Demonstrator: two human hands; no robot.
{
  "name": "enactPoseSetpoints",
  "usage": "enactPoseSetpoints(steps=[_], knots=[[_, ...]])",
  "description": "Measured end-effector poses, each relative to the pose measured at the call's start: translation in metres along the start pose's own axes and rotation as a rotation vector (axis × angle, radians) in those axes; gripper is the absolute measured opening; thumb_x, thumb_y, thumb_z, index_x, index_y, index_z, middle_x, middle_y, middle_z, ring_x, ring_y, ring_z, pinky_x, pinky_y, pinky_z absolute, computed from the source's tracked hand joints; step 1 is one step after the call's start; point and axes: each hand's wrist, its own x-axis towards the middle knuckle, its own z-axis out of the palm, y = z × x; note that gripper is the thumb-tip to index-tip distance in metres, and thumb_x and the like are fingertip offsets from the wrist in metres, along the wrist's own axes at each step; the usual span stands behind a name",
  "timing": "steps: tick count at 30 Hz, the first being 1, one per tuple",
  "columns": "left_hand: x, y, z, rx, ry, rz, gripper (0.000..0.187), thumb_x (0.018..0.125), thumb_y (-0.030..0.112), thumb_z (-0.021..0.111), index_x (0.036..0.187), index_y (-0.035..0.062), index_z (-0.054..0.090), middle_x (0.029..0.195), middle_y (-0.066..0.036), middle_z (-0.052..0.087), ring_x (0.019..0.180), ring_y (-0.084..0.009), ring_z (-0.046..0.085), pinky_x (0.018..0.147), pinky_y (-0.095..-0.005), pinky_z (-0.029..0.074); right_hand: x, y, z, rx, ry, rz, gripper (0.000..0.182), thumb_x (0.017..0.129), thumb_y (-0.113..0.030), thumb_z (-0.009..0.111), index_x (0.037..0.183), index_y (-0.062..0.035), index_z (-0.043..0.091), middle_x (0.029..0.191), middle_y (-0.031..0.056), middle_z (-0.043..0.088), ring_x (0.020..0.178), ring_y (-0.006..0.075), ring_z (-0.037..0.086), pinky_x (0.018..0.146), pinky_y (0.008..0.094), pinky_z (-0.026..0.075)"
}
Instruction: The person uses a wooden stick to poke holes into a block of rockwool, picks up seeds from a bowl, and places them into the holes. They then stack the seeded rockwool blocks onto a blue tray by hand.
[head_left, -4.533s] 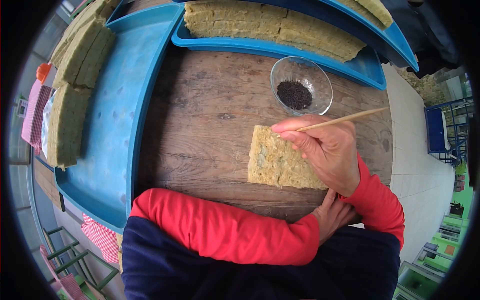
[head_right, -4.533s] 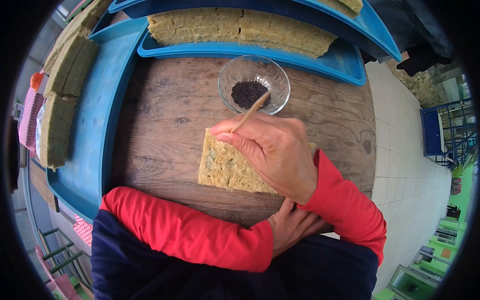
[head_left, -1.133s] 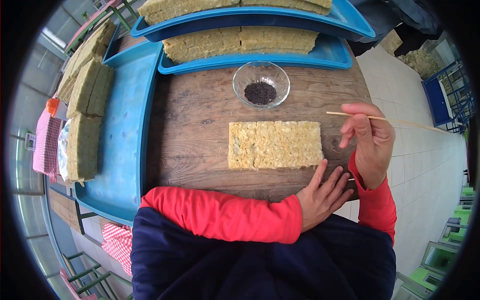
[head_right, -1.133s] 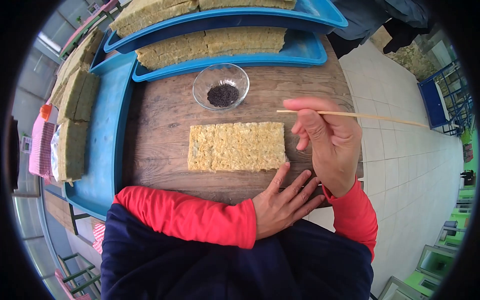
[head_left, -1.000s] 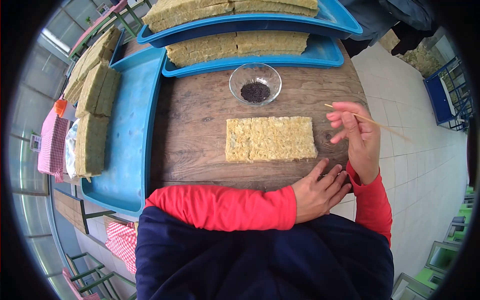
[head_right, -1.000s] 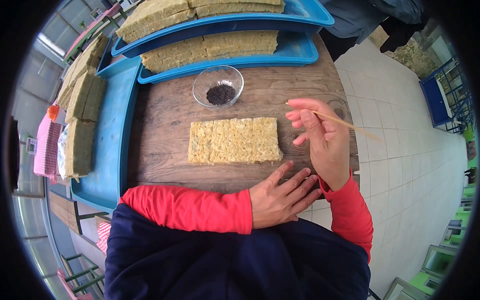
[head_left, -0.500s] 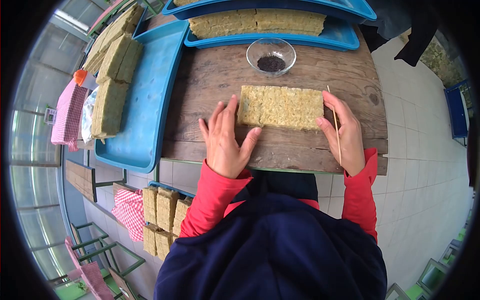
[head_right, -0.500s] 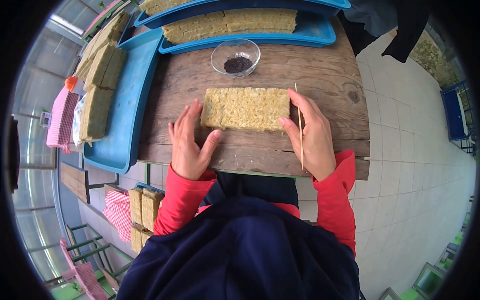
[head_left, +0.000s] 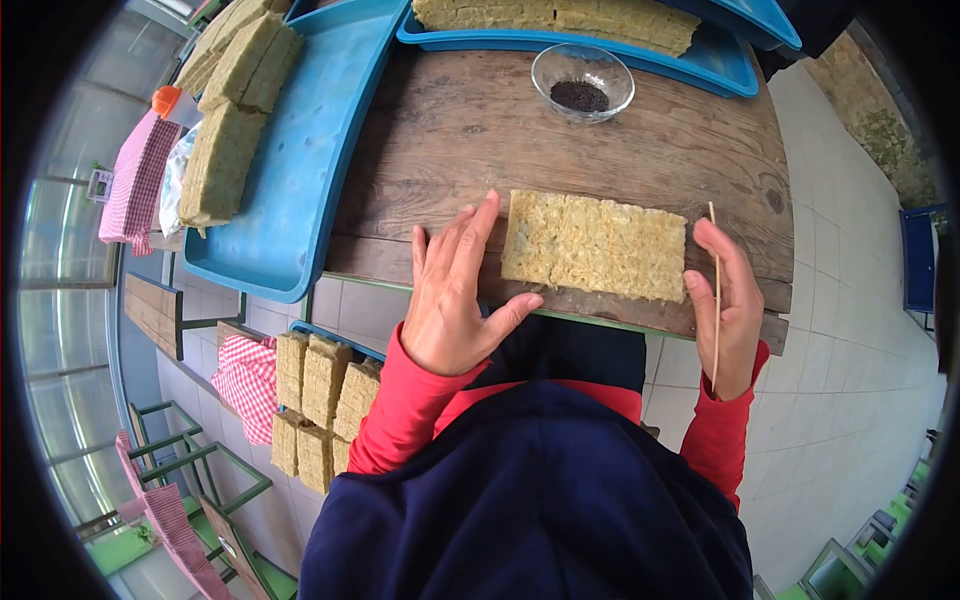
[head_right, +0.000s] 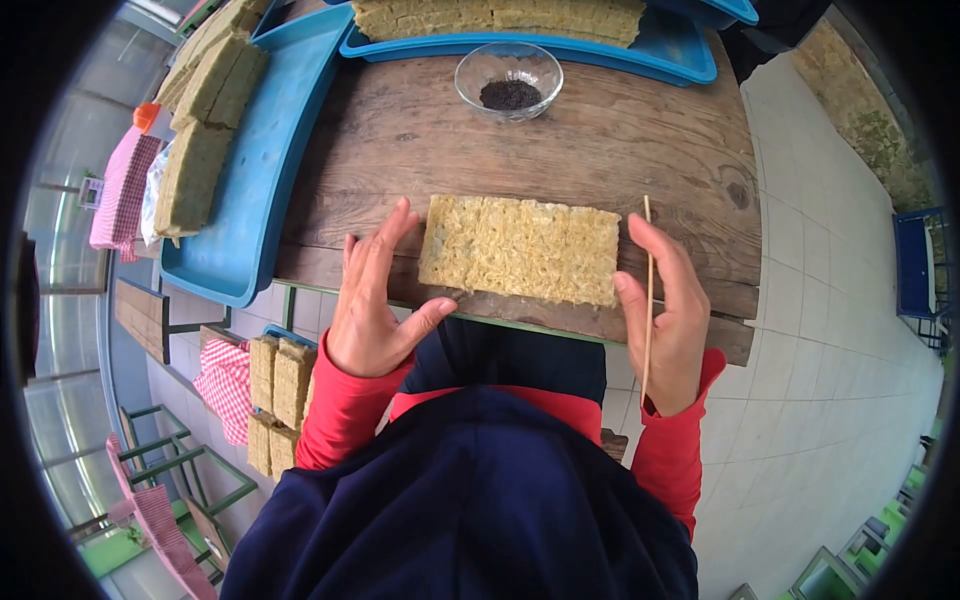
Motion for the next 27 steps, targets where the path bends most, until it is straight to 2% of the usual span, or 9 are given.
enactPoseSetpoints(steps=[2,4,5,6,8,9,15,22,27], knots=[[0.008,-0.008,-0.003,0.006,0.000,0.040,0.092,0.062,0.028,0.077,0.137,0.0064,0.028,0.125,-0.014,0.047,0.123,-0.0325,0.038,0.102,-0.0573,0.020,0.000,0.004,-0.001,0.014,0.061,0.007,0.031,0.085,-0.005,0.055,0.116,0.0011,0.053,0.108,0.0150,0.059,0.103,0.0237,0.057,0.087,0.0306,0.043],[0.017,-0.014,-0.006,-0.008,-0.067,0.110,0.099,0.056,0.028,0.080,0.137,0.0068,0.028,0.130,-0.013,0.043,0.126,-0.0331,0.035,0.103,-0.0553,0.021,0.002,0.003,-0.002,0.283,0.169,0.236,0.027,0.091,-0.006,0.046,0.116,0.0035,0.052,0.110,0.0154,0.059,0.107,0.0208,0.055,0.088,0.0293,0.043],[0.021,-0.017,-0.006,-0.009,-0.073,0.104,0.099,0.056,0.028,0.080,0.137,0.0068,0.028,0.130,-0.013,0.043,0.126,-0.0331,0.035,0.103,-0.0553,0.021,0.004,0.006,-0.003,0.233,0.179,0.181,0.026,0.093,-0.010,0.045,0.113,0.0041,0.054,0.105,0.0142,0.060,0.099,0.0173,0.057,0.085,0.0272,0.044],[0.025,-0.019,-0.006,-0.011,-0.094,0.131,0.100,0.055,0.029,0.081,0.137,0.0071,0.028,0.132,-0.012,0.042,0.126,-0.0330,0.034,0.103,-0.0548,0.021,0.002,0.010,-0.004,0.233,0.174,0.189,0.026,0.093,-0.010,0.045,0.113,0.0041,0.054,0.105,0.0142,0.060,0.099,0.0173,0.057,0.085,0.0272,0.044],[0.029,-0.021,-0.006,-0.023,-0.131,0.154,0.101,0.054,0.030,0.081,0.137,0.0073,0.028,0.133,-0.011,0.041,0.127,-0.0329,0.033,0.104,-0.0543,0.021,-0.004,0.019,-0.008,0.296,0.155,0.161,0.026,0.093,-0.015,0.047,0.107,0.0038,0.058,0.095,0.0116,0.060,0.087,0.0157,0.058,0.081,0.0268,0.045],[0.032,-0.021,-0.006,-0.022,-0.148,0.164,0.103,0.053,0.031,0.081,0.137,0.0076,0.028,0.134,-0.011,0.040,0.127,-0.0329,0.033,0.104,-0.0547,0.021,-0.002,0.023,-0.006,0.304,0.185,0.091,0.030,0.094,-0.020,0.045,0.101,0.0044,0.061,0.090,0.0107,0.058,0.079,0.0147,0.056,0.075,0.0260,0.048],[0.046,-0.016,-0.003,0.004,-0.222,0.177,0.106,0.048,0.032,0.082,0.137,0.0086,0.029,0.132,-0.009,0.042,0.125,-0.0315,0.035,0.104,-0.0547,0.020,0.005,0.025,0.000,0.413,0.284,0.154,0.035,0.097,-0.021,0.038,0.093,0.0068,0.059,0.095,0.0146,0.055,0.079,0.0156,0.056,0.062,0.0248,0.051],[0.049,-0.016,0.002,-0.040,-0.188,0.197,0.107,0.044,0.029,0.083,0.136,0.0087,0.031,0.125,-0.007,0.049,0.121,-0.0293,0.041,0.104,-0.0535,0.022,0.004,0.027,-0.005,0.477,0.278,0.284,0.032,0.097,-0.021,0.037,0.105,0.0070,0.051,0.089,0.0131,0.055,0.073,0.0128,0.056,0.055,0.0224,0.050],[0.048,-0.018,0.003,-0.074,-0.156,0.220,0.108,0.043,0.027,0.083,0.136,0.0075,0.031,0.125,-0.008,0.050,0.121,-0.0301,0.041,0.103,-0.0528,0.024,0.006,0.025,-0.004,0.498,0.351,0.308,0.038,0.098,-0.026,0.032,0.115,0.0062,0.044,0.074,0.0071,0.050,0.058,0.0099,0.048,0.050,0.0213,0.047]])
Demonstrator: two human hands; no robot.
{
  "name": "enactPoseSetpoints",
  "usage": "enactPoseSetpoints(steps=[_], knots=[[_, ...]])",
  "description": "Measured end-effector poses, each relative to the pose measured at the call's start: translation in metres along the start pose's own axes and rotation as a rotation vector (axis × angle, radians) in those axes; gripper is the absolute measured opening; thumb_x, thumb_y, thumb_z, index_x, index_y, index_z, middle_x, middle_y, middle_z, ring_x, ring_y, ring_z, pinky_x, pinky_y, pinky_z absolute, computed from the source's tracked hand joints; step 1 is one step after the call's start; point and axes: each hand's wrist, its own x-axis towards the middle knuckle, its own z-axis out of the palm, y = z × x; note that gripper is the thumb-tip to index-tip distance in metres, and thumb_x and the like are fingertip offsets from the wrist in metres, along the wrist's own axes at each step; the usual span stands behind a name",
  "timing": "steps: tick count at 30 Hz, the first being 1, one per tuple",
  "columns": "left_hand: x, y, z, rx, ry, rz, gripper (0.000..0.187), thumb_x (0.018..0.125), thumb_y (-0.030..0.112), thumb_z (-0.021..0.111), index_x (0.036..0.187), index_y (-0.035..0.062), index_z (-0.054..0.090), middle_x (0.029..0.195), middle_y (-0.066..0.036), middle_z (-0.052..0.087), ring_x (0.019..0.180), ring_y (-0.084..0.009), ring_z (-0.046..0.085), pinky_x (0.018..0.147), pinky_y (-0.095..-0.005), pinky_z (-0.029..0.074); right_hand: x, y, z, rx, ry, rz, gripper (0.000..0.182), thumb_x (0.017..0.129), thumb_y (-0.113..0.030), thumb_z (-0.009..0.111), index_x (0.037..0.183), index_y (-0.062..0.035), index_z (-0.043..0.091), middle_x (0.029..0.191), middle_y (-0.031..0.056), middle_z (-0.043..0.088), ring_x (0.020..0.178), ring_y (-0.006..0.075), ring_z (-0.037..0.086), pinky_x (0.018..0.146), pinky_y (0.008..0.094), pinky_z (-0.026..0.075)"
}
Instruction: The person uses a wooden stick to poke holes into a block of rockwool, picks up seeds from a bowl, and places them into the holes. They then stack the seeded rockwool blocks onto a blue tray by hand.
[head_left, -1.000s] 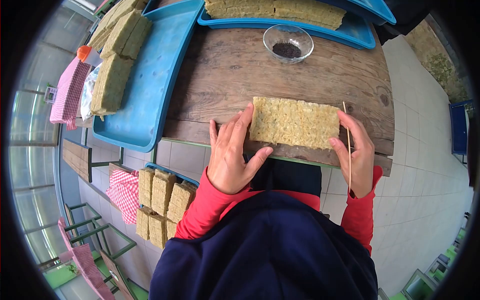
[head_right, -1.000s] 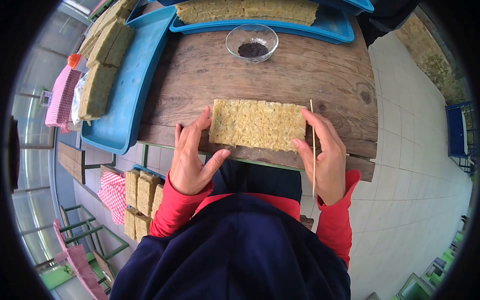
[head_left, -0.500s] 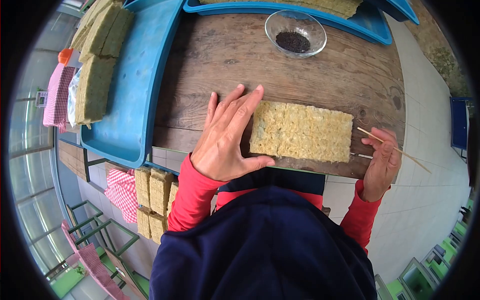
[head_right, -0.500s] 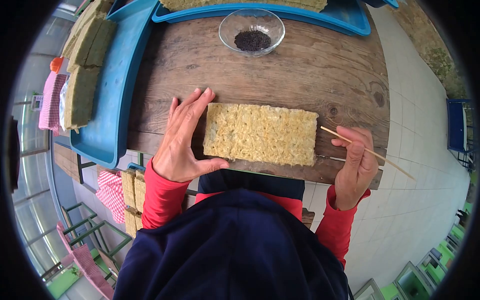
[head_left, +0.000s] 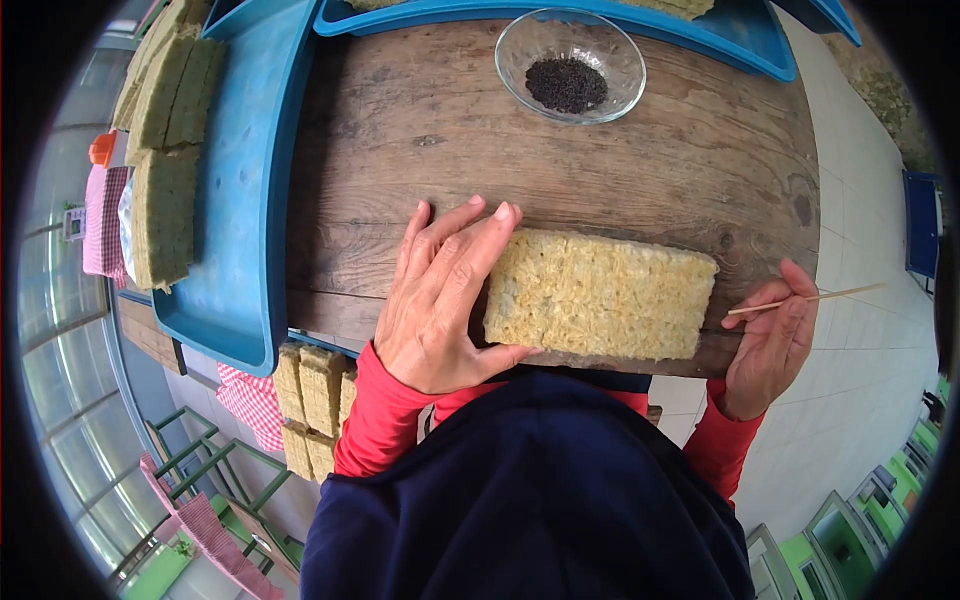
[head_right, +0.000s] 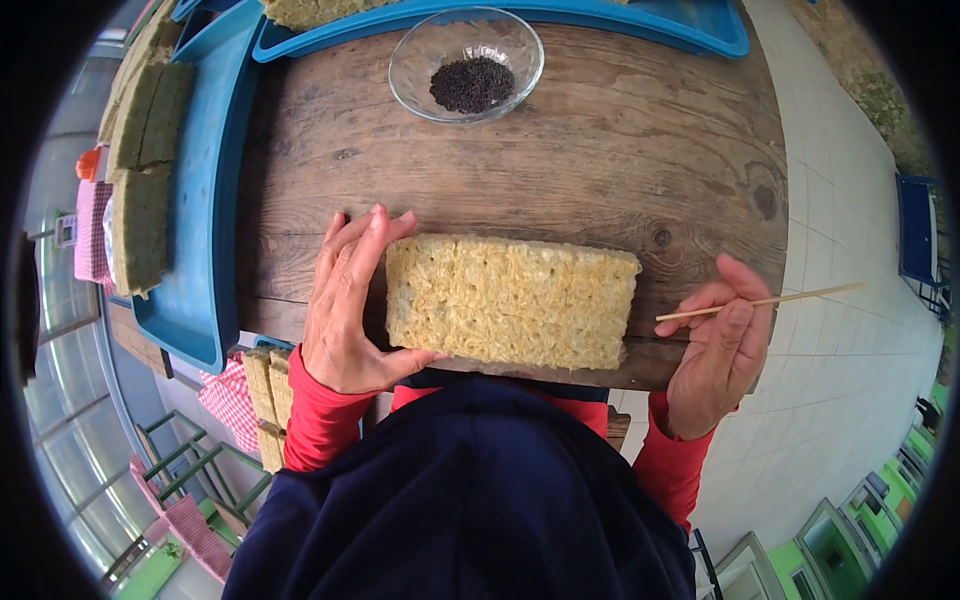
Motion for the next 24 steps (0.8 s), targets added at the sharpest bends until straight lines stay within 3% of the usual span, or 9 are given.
enactPoseSetpoints(steps=[12,24], knots=[[-0.0007,-0.0018,0.0012,-0.032,0.020,0.008,0.108,0.040,0.022,0.083,0.134,0.0060,0.032,0.129,-0.009,0.048,0.122,-0.0319,0.040,0.103,-0.0527,0.026,0.0025,-0.0001,0.0023,0.035,0.005,-0.043,0.042,0.098,-0.029,0.030,0.112,0.0062,0.046,0.065,0.0043,0.044,0.054,0.0095,0.044,0.044,0.0205,0.043],[0.0017,0.0027,0.0011,0.002,0.024,-0.003,0.109,0.040,0.020,0.083,0.135,0.0046,0.031,0.126,-0.010,0.051,0.121,-0.0326,0.042,0.102,-0.0524,0.027,0.0030,0.0007,0.0020,0.053,-0.002,-0.054,0.041,0.098,-0.029,0.030,0.111,0.0061,0.047,0.063,0.0047,0.046,0.051,0.0097,0.044,0.043,0.0210,0.043]])
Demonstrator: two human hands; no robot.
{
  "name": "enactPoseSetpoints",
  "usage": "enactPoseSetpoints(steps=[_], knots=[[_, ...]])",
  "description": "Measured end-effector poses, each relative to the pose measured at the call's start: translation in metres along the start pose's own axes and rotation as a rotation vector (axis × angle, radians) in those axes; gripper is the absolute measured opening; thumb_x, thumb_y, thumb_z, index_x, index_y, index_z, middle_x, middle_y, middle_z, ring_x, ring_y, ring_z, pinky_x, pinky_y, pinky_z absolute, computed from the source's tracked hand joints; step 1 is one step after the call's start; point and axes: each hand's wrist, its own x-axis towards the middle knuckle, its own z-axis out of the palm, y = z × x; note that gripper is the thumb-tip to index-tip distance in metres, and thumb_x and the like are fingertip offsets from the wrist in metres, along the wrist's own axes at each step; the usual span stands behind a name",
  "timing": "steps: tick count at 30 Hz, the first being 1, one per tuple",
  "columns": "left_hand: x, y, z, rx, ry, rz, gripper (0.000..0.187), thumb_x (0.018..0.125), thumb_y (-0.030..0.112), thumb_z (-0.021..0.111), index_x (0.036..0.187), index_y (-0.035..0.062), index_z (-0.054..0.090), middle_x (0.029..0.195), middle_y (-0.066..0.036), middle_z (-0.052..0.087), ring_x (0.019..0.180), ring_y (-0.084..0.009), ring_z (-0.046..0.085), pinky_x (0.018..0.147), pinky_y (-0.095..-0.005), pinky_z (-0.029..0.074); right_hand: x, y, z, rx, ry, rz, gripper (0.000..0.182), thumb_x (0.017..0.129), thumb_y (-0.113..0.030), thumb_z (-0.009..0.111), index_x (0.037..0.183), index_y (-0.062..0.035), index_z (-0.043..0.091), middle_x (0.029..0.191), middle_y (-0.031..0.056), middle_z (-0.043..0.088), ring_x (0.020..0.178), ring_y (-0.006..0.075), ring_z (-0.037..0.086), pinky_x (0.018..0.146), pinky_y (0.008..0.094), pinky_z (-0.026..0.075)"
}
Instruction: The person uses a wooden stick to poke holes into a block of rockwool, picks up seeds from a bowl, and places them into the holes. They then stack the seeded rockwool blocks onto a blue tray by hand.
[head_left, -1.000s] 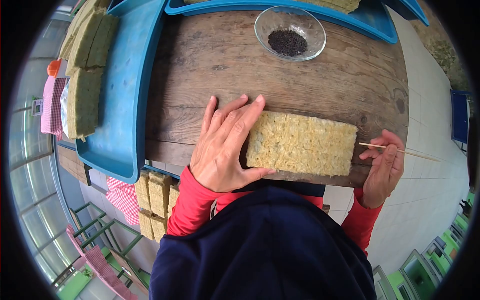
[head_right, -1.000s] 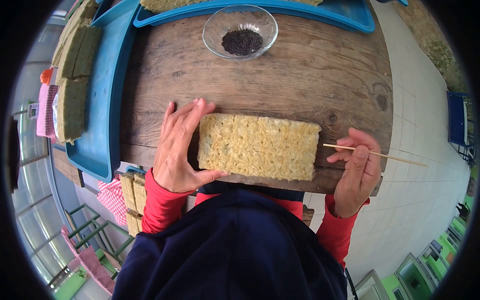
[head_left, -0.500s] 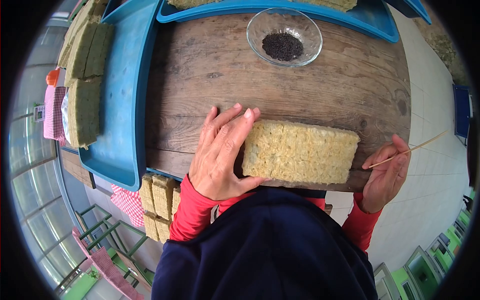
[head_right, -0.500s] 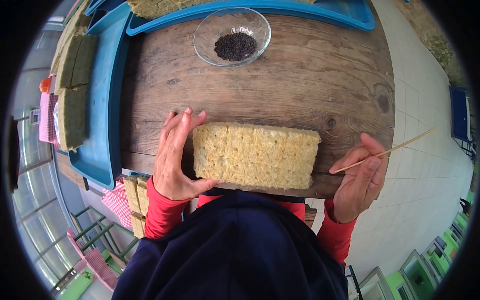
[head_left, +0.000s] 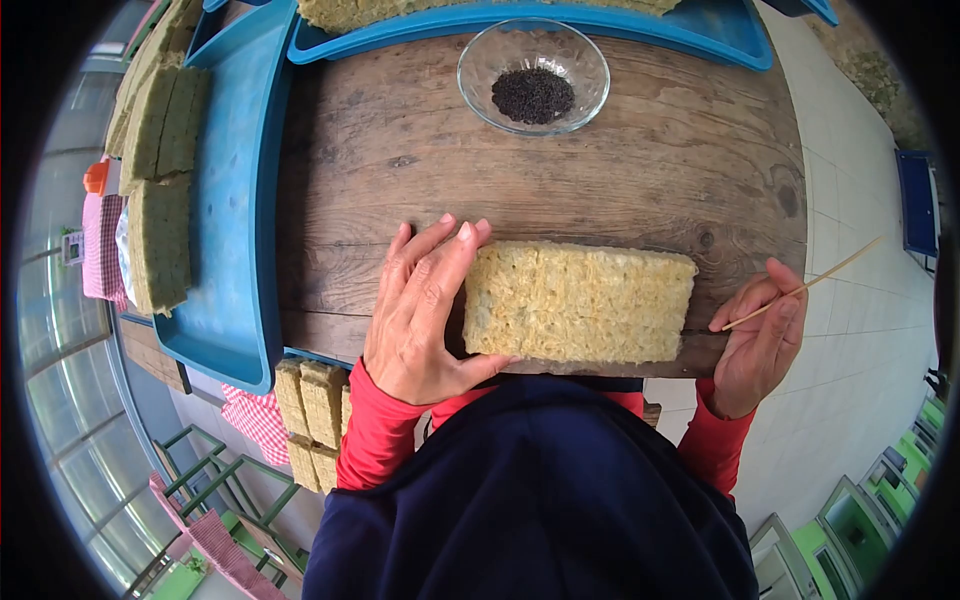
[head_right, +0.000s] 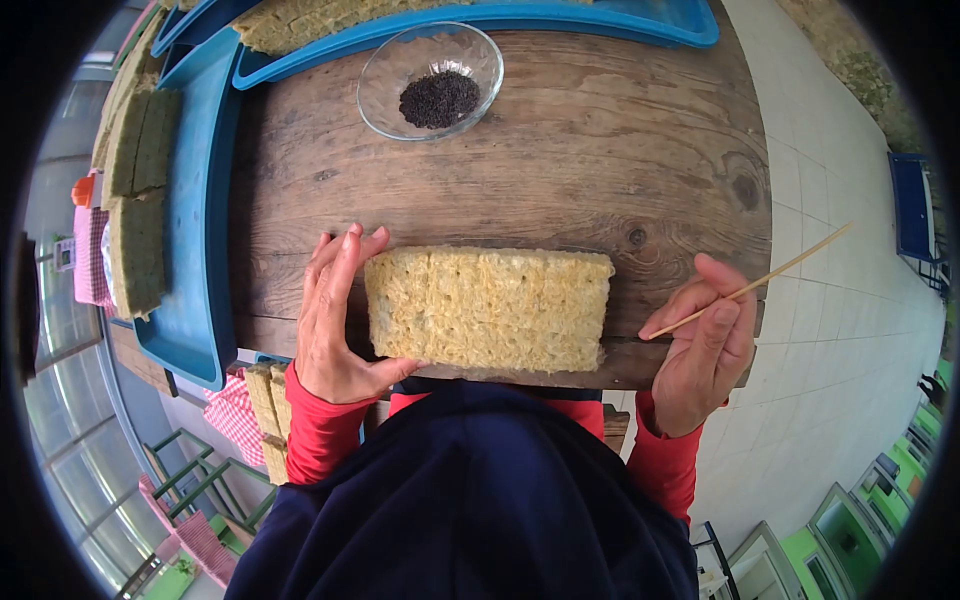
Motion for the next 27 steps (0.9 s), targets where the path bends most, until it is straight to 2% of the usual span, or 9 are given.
enactPoseSetpoints(steps=[27], knots=[[0.0021,0.0050,0.0012,0.044,0.020,0.005,0.108,0.038,0.018,0.082,0.134,0.0043,0.033,0.124,-0.011,0.053,0.119,-0.0315,0.044,0.103,-0.0516,0.025,-0.0005,-0.0033,-0.0010,0.038,-0.015,0.021,0.039,0.097,-0.028,0.035,0.110,0.0054,0.049,0.062,0.0034,0.047,0.051,0.0077,0.045,0.046,0.0201,0.043]])
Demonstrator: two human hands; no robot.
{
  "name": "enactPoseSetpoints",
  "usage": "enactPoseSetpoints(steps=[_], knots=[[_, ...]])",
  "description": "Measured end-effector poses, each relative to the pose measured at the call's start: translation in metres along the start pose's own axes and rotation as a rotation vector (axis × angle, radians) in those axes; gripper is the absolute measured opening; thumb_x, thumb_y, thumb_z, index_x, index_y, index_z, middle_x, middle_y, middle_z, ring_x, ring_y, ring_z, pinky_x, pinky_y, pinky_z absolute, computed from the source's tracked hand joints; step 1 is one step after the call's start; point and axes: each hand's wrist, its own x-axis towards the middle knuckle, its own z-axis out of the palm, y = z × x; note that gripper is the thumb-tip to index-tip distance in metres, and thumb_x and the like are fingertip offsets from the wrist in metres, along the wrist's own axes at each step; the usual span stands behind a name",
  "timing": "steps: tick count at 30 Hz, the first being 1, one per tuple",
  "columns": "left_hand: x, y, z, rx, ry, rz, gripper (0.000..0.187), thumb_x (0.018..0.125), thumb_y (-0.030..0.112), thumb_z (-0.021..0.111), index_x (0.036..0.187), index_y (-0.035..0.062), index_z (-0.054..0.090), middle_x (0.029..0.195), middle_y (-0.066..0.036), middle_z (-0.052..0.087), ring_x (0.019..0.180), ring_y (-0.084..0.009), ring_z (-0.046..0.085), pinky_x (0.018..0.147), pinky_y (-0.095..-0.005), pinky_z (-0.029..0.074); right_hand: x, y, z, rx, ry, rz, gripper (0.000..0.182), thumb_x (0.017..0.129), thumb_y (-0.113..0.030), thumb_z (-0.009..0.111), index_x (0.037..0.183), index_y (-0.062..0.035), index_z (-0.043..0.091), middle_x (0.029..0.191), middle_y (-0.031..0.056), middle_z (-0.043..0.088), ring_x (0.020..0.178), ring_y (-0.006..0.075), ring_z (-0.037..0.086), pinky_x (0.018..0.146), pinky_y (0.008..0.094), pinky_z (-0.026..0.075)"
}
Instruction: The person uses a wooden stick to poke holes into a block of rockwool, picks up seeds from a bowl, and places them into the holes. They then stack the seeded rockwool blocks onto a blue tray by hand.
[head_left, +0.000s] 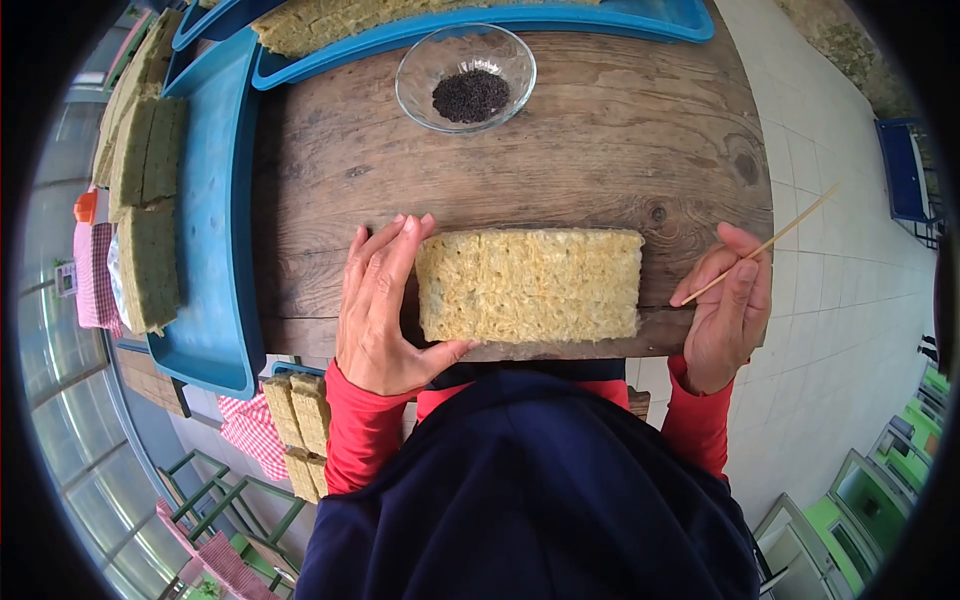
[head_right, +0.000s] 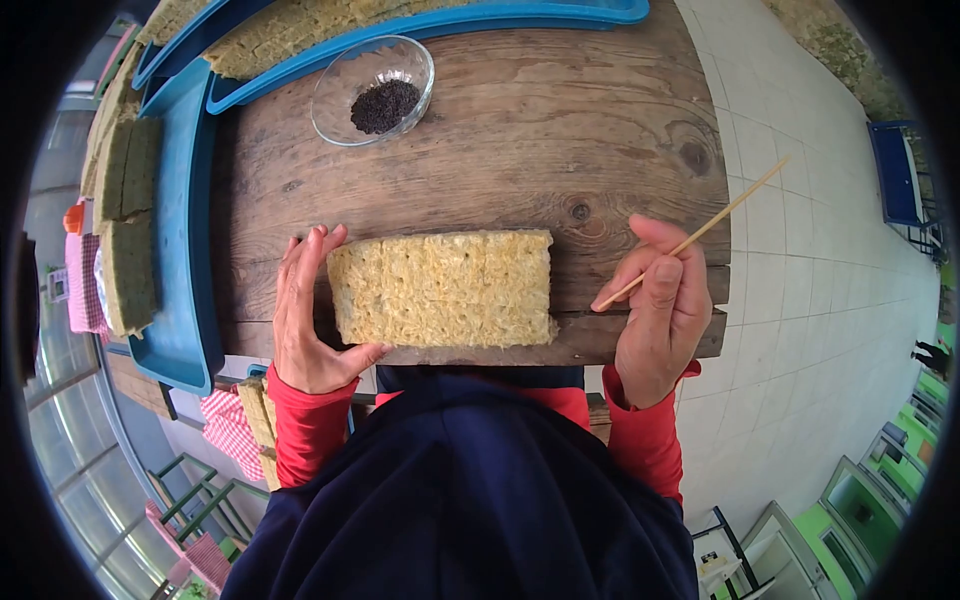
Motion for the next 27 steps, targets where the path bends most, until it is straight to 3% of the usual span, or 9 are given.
enactPoseSetpoints(steps=[10,14,16,20,22,27], knots=[[0.0006,0.0021,0.0004,0.036,-0.008,-0.002,0.108,0.038,0.017,0.082,0.133,0.0045,0.033,0.124,-0.011,0.052,0.118,-0.0313,0.044,0.104,-0.0510,0.026,0.0003,0.0012,-0.0018,-0.008,0.012,0.004,0.038,0.097,-0.028,0.036,0.107,0.0056,0.051,0.062,0.0028,0.049,0.049,0.0072,0.047,0.046,0.0189,0.042],[0.0000,0.0001,0.0016,0.038,-0.004,0.006,0.109,0.038,0.018,0.082,0.134,0.0043,0.032,0.124,-0.011,0.052,0.118,-0.0317,0.045,0.103,-0.0512,0.026,-0.0003,0.0033,-0.0042,-0.016,-0.041,-0.011,0.036,0.097,-0.025,0.034,0.112,0.0043,0.049,0.064,0.0027,0.046,0.053,0.0073,0.042,0.044,0.0205,0.043],[-0.0014,-0.0044,0.0033,0.078,0.005,0.039,0.108,0.047,0.037,0.079,0.135,-0.0009,0.029,0.121,-0.020,0.053,0.117,-0.0368,0.046,0.104,-0.0490,0.025,-0.0005,0.0030,-0.0041,-0.007,-0.043,-0.007,0.036,0.097,-0.025,0.034,0.112,0.0044,0.049,0.064,0.0027,0.046,0.053,0.0073,0.042,0.044,0.0205,0.043],[-0.0016,-0.0030,0.0030,0.081,0.010,0.048,0.106,0.048,0.036,0.079,0.135,-0.0012,0.029,0.121,-0.020,0.053,0.117,-0.0368,0.045,0.104,-0.0478,0.025,-0.0002,0.0033,-0.0043,-0.020,-0.052,0.000,0.035,0.097,-0.025,0.035,0.111,0.0046,0.049,0.063,0.0027,0.046,0.053,0.0075,0.043,0.044,0.0207,0.043],[-0.0008,0.0006,0.0028,0.031,0.035,0.032,0.109,0.040,0.017,0.082,0.135,0.0039,0.030,0.123,-0.013,0.052,0.117,-0.0331,0.045,0.102,-0.0519,0.027,0.0000,0.0031,-0.0037,-0.021,-0.051,0.000,0.035,0.097,-0.024,0.035,0.111,0.0047,0.049,0.063,0.0027,0.046,0.053,0.0075,0.043,0.044,0.0207,0.043],[-0.0030,0.0004,0.0039,0.036,0.065,0.046,0.109,0.040,0.015,0.081,0.135,0.0045,0.030,0.123,-0.013,0.052,0.119,-0.0333,0.044,0.102,-0.0522,0.027,0.0002,0.0012,-0.0025,0.000,-0.014,0.029,0.035,0.096,-0.026,0.039,0.106,0.0042,0.053,0.062,0.0024,0.049,0.050,0.0069,0.047,0.048,0.0191,0.042]])
